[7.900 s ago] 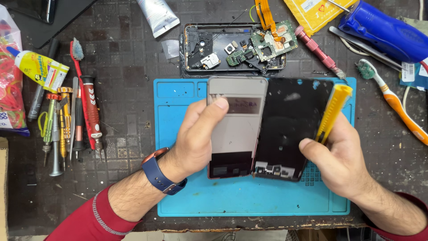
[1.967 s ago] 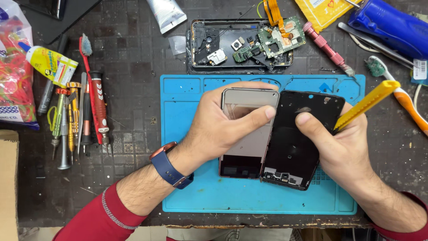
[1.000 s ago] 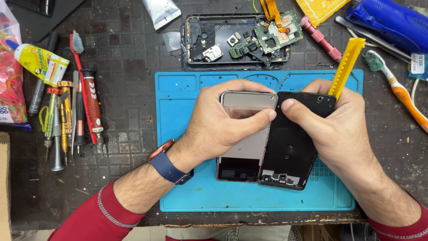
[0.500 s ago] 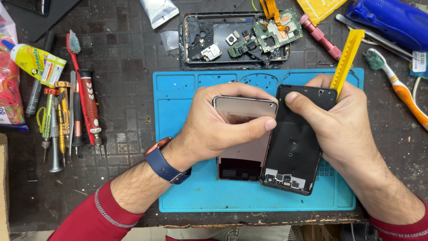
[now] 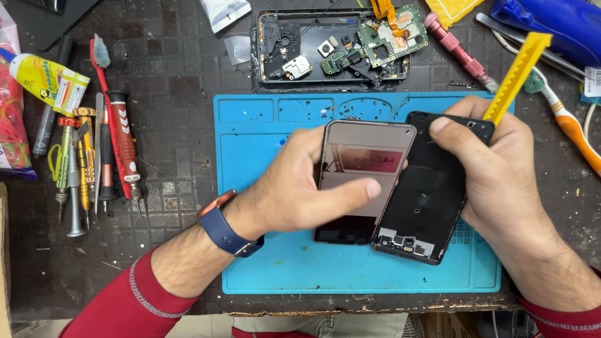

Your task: The person works on a disassembled smartphone on a blue repair mat, first manipulating small internal components by hand, then using a metal pry tool to lift the battery flex cable and connectors, and finally using a yellow plastic pry bar to separate the display assembly from the phone frame, peeling the screen away by the end.

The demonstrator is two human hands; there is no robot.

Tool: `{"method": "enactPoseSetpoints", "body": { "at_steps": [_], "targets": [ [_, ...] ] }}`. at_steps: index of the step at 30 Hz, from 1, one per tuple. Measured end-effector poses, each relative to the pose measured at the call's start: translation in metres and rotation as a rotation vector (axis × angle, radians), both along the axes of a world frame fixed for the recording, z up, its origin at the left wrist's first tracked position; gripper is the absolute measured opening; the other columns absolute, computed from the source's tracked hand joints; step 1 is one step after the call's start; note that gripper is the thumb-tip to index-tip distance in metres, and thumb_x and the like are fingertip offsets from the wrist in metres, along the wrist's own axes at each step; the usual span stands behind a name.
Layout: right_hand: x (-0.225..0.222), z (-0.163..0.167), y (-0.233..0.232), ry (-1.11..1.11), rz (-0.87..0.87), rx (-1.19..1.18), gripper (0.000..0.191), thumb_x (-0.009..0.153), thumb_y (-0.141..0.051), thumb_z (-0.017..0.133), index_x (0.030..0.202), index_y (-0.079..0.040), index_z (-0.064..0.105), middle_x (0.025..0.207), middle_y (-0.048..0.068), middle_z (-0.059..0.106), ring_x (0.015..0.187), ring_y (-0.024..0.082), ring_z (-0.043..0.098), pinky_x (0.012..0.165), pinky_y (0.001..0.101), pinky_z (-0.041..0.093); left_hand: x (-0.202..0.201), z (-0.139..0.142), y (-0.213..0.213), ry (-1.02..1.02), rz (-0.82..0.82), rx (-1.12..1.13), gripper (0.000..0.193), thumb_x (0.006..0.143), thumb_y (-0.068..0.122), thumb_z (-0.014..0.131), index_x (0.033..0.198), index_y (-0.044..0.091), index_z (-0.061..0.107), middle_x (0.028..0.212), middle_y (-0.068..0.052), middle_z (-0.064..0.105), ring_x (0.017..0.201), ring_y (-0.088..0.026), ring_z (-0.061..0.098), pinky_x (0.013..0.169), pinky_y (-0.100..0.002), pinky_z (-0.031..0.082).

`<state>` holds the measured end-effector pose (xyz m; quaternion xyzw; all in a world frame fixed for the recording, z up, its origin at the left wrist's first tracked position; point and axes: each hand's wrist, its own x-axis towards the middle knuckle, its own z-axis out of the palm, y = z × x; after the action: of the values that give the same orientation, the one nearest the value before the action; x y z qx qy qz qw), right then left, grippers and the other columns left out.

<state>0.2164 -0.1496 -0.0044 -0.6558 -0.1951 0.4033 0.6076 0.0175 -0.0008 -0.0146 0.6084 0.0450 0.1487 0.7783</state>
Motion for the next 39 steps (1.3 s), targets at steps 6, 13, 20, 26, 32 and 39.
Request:
{"method": "enactPoseSetpoints", "body": {
  "at_steps": [6, 13, 20, 26, 32, 39],
  "targets": [
    [0.004, -0.006, -0.007, -0.007, -0.002, 0.061, 0.005, 0.102, -0.004, 0.064, 0.099, -0.004, 0.061, 0.085, 0.002, 0.065, 0.068, 0.006, 0.061, 0.059, 0.0208, 0.052, 0.002, 0.0, -0.002, 0.155, 0.019, 0.199, 0.037, 0.096, 0.009, 0.069, 0.131, 0.0, 0.066, 0.116, -0.007, 0.079, 0.105, -0.012, 0.074, 0.096, -0.03, 0.063],
    [0.006, -0.004, -0.006, -0.043, -0.015, 0.036, 0.005, 0.1, -0.003, 0.065, 0.099, -0.004, 0.061, 0.086, 0.001, 0.064, 0.067, 0.005, 0.059, 0.058, 0.0206, 0.051, 0.002, -0.003, 0.0, 0.09, -0.006, 0.018, 0.041, 0.098, 0.007, 0.066, 0.138, -0.001, 0.061, 0.124, -0.007, 0.075, 0.115, -0.012, 0.071, 0.105, -0.032, 0.06],
    [0.01, -0.001, -0.008, -0.034, -0.008, 0.055, 0.009, 0.101, -0.003, 0.065, 0.096, -0.005, 0.058, 0.085, 0.0, 0.062, 0.068, 0.005, 0.057, 0.059, 0.0212, 0.05, 0.0, -0.006, -0.001, 0.085, 0.03, -0.003, 0.041, 0.098, 0.007, 0.067, 0.138, -0.001, 0.059, 0.127, -0.008, 0.072, 0.118, -0.014, 0.069, 0.108, -0.034, 0.058],
    [0.015, -0.007, -0.013, -0.033, 0.002, 0.087, 0.007, 0.102, -0.004, 0.065, 0.097, -0.005, 0.059, 0.087, 0.001, 0.062, 0.072, 0.006, 0.057, 0.064, 0.0222, 0.051, -0.001, -0.008, -0.001, 0.072, 0.035, -0.016, 0.04, 0.099, 0.007, 0.067, 0.138, -0.001, 0.058, 0.128, -0.009, 0.072, 0.119, -0.015, 0.069, 0.109, -0.036, 0.059],
    [0.024, -0.015, -0.02, 0.012, 0.026, 0.23, 0.02, 0.108, -0.004, 0.063, 0.09, -0.003, 0.055, 0.088, 0.005, 0.062, 0.074, 0.008, 0.058, 0.068, 0.0232, 0.051, -0.002, -0.008, 0.003, 0.086, 0.048, -0.06, 0.044, 0.099, 0.008, 0.067, 0.14, -0.001, 0.056, 0.125, -0.01, 0.073, 0.117, -0.016, 0.071, 0.106, -0.037, 0.06],
    [0.029, -0.016, -0.021, 0.074, 0.03, 0.334, 0.018, 0.108, -0.006, 0.061, 0.091, -0.001, 0.057, 0.091, 0.01, 0.065, 0.075, 0.013, 0.061, 0.069, 0.025, 0.053, -0.003, -0.006, 0.007, 0.096, 0.058, -0.098, 0.046, 0.097, 0.01, 0.068, 0.141, -0.001, 0.056, 0.123, -0.011, 0.073, 0.113, -0.016, 0.071, 0.104, -0.038, 0.061]
  ]
}}
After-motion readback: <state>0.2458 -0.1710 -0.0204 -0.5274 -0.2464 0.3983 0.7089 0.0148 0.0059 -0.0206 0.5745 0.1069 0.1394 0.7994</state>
